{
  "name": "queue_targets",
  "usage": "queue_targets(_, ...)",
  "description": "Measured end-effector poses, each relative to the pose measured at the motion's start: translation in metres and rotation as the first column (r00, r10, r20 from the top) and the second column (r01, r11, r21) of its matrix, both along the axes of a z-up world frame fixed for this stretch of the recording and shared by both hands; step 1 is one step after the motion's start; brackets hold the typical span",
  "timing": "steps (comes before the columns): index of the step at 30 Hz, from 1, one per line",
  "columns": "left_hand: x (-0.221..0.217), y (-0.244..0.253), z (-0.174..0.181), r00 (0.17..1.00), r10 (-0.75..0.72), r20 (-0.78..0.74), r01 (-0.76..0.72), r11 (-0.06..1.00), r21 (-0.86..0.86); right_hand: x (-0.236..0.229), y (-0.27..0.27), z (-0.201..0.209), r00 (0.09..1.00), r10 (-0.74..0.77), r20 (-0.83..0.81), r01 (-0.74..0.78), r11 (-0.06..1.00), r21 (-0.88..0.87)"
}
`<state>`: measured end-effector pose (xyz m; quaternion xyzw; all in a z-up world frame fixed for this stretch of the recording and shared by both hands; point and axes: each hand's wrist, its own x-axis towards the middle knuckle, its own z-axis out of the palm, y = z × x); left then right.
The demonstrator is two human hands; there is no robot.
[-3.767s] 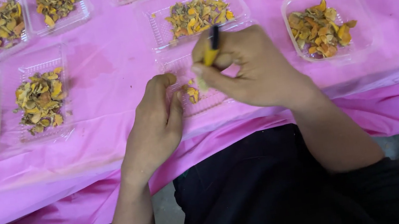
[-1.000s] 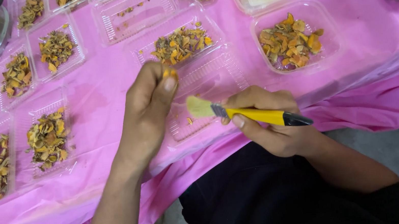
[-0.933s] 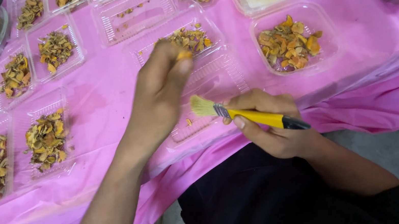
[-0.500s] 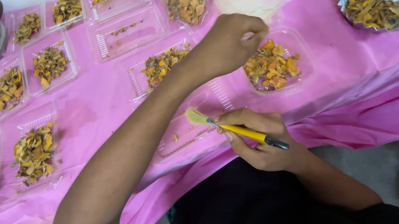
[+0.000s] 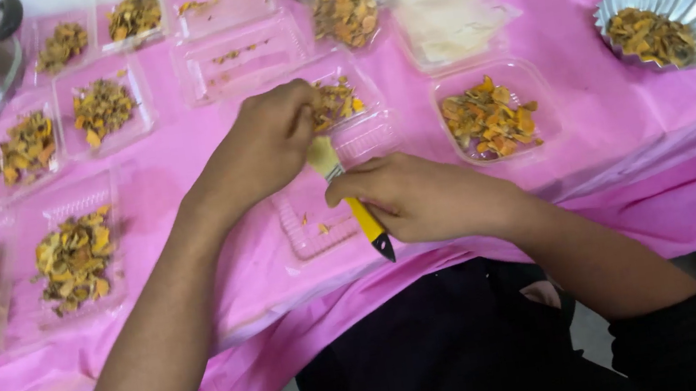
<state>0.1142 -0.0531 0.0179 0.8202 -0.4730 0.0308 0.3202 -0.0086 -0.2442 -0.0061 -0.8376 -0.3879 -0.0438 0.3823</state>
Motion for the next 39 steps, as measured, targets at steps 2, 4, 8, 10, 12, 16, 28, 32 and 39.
queue_targets(2,0.002,-0.002,-0.006,1.0,0.011,0.005,-0.012,0.997,0.078,0.0,0.002,0.006,1.0,0.009,0.015,-0.008,1.0,-0.004)
queue_targets(4,0.002,0.0,-0.012,1.0,0.021,0.011,-0.023,0.987,0.161,0.001,0.002,0.0,0.999,0.018,0.032,-0.018,1.0,-0.003)
queue_targets(8,-0.001,0.01,-0.007,0.999,0.038,-0.027,-0.03,0.963,0.267,-0.004,0.007,-0.004,0.994,-0.058,0.097,0.057,0.998,0.014)
queue_targets(10,-0.006,0.013,-0.001,0.996,0.046,-0.082,-0.021,0.957,0.289,-0.012,0.011,0.004,0.986,-0.126,0.11,0.124,0.992,0.021)
queue_targets(12,-0.011,0.013,0.002,0.994,0.07,-0.081,-0.038,0.938,0.344,-0.016,0.011,0.011,0.949,-0.271,0.163,0.295,0.943,-0.15)
queue_targets(16,-0.01,0.012,0.003,0.989,0.119,-0.09,-0.076,0.92,0.384,0.009,0.021,0.006,0.949,-0.314,0.004,0.293,0.88,-0.374)
queue_targets(28,-0.008,0.02,0.013,0.988,0.105,-0.11,-0.045,0.893,0.448,0.015,0.006,0.04,0.974,-0.203,-0.096,0.178,0.959,-0.223)
queue_targets(32,-0.009,0.016,0.008,0.982,0.164,-0.092,-0.115,0.911,0.395,0.042,-0.08,0.06,0.855,-0.504,0.12,0.518,0.836,-0.181)
queue_targets(39,-0.003,0.007,0.007,0.992,0.119,0.031,-0.122,0.939,0.322,0.095,-0.179,0.045,0.409,-0.91,-0.061,0.778,0.383,-0.499)
